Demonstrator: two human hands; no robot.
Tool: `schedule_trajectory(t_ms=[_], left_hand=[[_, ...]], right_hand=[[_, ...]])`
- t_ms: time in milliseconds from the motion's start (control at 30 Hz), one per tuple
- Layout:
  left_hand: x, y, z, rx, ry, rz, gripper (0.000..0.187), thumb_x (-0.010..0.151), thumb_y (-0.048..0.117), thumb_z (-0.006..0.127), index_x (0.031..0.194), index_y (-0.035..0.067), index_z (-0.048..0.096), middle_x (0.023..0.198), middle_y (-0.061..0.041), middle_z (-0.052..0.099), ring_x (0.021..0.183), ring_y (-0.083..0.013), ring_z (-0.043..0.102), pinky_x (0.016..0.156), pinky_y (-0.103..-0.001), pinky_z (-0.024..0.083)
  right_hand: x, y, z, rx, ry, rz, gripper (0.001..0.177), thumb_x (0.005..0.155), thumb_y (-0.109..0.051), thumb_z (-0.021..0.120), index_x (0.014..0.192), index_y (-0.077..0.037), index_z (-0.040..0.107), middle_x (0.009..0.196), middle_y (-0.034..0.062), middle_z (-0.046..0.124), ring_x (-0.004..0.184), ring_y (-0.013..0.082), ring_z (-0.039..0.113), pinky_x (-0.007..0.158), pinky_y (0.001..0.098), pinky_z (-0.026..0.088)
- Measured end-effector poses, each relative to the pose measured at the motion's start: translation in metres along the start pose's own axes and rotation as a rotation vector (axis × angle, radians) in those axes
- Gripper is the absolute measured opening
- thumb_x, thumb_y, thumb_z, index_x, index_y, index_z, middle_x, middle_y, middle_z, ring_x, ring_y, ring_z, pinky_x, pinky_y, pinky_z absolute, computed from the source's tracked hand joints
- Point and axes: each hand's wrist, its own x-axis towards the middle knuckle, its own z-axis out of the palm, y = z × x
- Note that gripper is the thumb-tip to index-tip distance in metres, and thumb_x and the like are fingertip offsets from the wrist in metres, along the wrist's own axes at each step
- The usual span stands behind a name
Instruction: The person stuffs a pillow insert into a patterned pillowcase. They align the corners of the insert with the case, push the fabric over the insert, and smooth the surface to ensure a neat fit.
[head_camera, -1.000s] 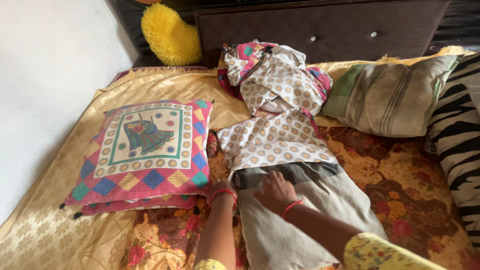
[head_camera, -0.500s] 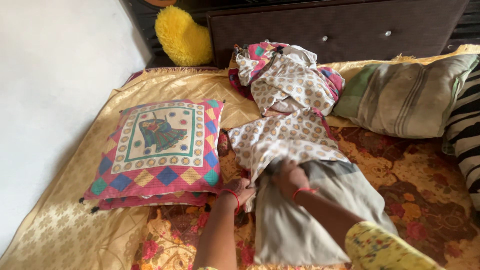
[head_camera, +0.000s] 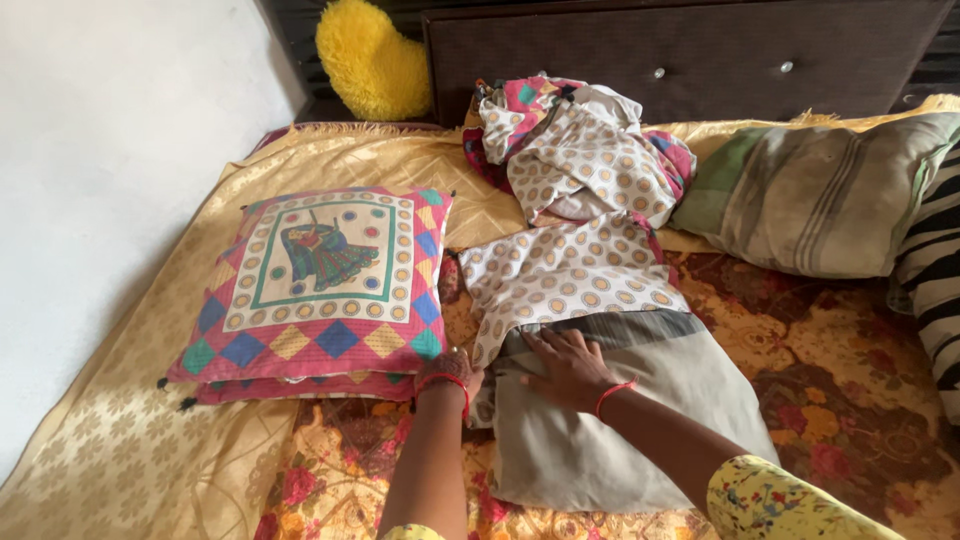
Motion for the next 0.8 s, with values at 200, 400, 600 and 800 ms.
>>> schedule_trajectory(t_ms=[200, 400, 600, 800], left_hand=[[0.002, 0.048, 0.006, -0.046, 0.121, 0.028, 0.059, 0.101, 0.053, 0.051, 0.146, 0.014, 0.053, 0.155, -0.015, 0.051, 0.135, -0.0342, 0.058, 0.110, -0.048, 0.049], [0.021, 0.086, 0.013, -0.037, 0.337, 0.048, 0.071, 0.093, 0.051, 0.066, 0.145, 0.009, 0.045, 0.149, -0.026, 0.042, 0.131, -0.0418, 0.053, 0.104, -0.050, 0.048], [0.002, 0.095, -0.005, -0.107, 0.242, 0.028, 0.070, 0.094, 0.047, 0.068, 0.148, 0.011, 0.042, 0.145, -0.023, 0.048, 0.132, -0.0398, 0.054, 0.106, -0.049, 0.050], [0.049, 0.085, 0.024, -0.023, 0.415, 0.080, 0.046, 0.095, 0.034, 0.057, 0.138, 0.017, 0.053, 0.149, -0.016, 0.050, 0.134, -0.0399, 0.053, 0.104, -0.049, 0.047]], right_hand=[[-0.009, 0.000, -0.022, 0.019, -0.053, -0.007, 0.088, 0.084, -0.055, 0.071, 0.157, -0.024, 0.033, 0.159, 0.0079, 0.039, 0.150, 0.0311, 0.027, 0.120, 0.0548, 0.022], [-0.023, 0.015, -0.036, 0.064, -0.142, -0.111, 0.096, 0.082, -0.048, 0.076, 0.159, -0.021, 0.026, 0.164, 0.0079, 0.031, 0.152, 0.0305, 0.025, 0.123, 0.0514, 0.019], [-0.031, 0.023, -0.039, 0.065, -0.187, -0.192, 0.101, 0.081, -0.047, 0.077, 0.161, -0.020, 0.023, 0.166, 0.0096, 0.026, 0.152, 0.0318, 0.025, 0.122, 0.0522, 0.022], [-0.031, 0.032, -0.033, 0.056, -0.184, -0.218, 0.099, 0.081, -0.046, 0.077, 0.160, -0.019, 0.024, 0.168, 0.0083, 0.024, 0.153, 0.0311, 0.024, 0.123, 0.0517, 0.021]])
